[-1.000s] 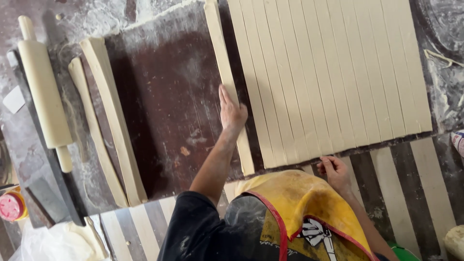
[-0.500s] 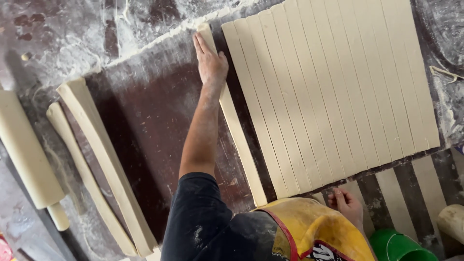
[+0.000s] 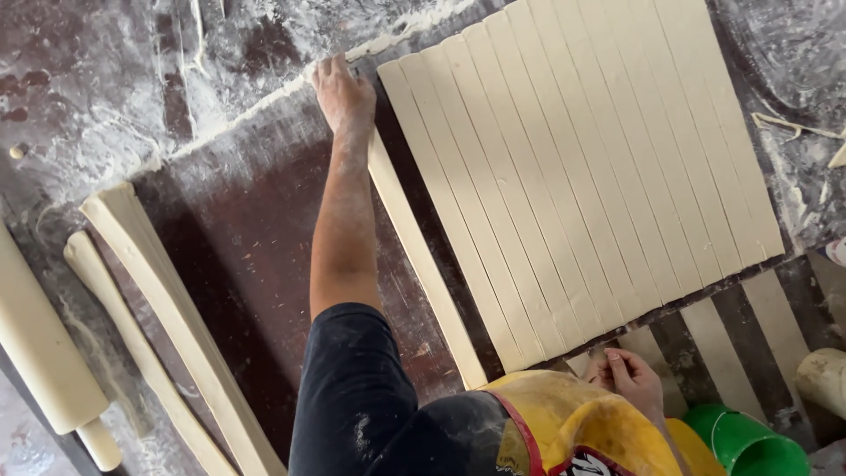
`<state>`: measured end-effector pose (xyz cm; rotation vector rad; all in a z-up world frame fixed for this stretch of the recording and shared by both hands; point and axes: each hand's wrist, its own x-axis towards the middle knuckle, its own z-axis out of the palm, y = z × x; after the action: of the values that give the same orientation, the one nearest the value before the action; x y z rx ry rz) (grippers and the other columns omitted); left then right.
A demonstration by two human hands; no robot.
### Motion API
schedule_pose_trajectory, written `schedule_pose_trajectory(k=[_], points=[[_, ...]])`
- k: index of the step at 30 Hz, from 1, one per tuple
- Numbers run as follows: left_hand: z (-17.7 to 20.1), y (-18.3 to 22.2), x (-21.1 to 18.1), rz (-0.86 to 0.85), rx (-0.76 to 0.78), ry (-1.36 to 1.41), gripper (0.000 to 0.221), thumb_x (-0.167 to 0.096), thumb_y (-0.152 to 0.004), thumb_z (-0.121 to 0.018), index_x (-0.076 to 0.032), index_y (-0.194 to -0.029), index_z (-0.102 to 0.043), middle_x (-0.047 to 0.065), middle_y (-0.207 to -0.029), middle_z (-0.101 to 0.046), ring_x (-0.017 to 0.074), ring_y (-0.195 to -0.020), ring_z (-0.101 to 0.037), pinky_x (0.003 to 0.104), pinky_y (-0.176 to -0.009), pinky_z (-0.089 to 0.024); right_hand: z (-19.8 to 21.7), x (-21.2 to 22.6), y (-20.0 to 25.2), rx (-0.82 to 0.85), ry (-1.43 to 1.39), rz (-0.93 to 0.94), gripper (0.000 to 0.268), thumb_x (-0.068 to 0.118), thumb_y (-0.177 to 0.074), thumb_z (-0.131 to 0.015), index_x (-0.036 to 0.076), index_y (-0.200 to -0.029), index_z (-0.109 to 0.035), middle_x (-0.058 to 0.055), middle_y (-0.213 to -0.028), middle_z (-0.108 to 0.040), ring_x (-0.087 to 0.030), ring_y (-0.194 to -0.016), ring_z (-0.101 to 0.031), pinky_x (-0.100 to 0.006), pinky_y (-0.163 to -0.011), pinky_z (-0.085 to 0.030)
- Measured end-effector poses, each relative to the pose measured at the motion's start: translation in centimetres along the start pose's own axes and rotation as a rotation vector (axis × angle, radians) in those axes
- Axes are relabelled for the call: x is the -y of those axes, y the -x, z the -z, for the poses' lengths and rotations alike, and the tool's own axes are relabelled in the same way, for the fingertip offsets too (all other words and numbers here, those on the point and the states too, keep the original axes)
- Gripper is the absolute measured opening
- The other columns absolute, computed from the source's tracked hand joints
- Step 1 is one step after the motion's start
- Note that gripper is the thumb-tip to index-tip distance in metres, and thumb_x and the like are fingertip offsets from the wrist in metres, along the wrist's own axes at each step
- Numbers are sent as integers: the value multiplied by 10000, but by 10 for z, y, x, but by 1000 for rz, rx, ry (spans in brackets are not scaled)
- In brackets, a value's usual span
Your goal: Handling and arranging long strips of dough on a floured production table.
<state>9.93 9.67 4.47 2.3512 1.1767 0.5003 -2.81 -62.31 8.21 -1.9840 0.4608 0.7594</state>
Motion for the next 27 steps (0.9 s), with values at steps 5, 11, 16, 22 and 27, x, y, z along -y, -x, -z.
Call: schedule_pose_trajectory(k=[5,11,16,22,27], points=[[2,0,4,48,-6,43,271,-106,-905,-753,-81,-1172,-713,106,-1252,-612,278,-1247,-534,381,-1119,-472,7,-19,-4,69,-37,82,309,213,-1042,-612,-37,-1205,-694,-111,-907,-717,-151,-768,-664,-295,-679,-555],[4,-5,-6,-385,-143,-44,343,-156,-898,-778,-45,-1207,-678,126,-1241,-645,303,-1205,-543,438,-1081,-424,12,-42,-16,87,2,57,315,202,-1034,-600,-53,-1196,-688,-128,-894,-738,-180,-751,-675,-322,-670,-578],[-45,-18,-20,-228,284,-44,338,-113,-941,-690,-57,-1273,-665,131,-1247,-635,303,-1158,-531,422,-1017,-435,16,-48,-23,168,-70,80,322,220,-1034,-594,-39,-1202,-685,-106,-901,-716,-163,-760,-664,-323,-671,-583],[-11,28,-46,-161,244,-195,117,-168,-969,-638,-74,-982,-707,179,-1133,-641,275,-1013,-597,402,-883,-533,17,-58,-33,133,-24,177,321,236,-1040,-603,-35,-1188,-692,-108,-914,-733,-155,-781,-679,-322,-692,-576],[-16,244,-20,-739,323,-643,235,-124,-882,-569,-74,-1090,-665,114,-895,-699,260,-763,-672,438,-636,-541,14,-42,-43,194,-24,278,315,236,-1026,-599,-22,-1175,-702,-106,-872,-734,-163,-741,-695,-322,-670,-587]])
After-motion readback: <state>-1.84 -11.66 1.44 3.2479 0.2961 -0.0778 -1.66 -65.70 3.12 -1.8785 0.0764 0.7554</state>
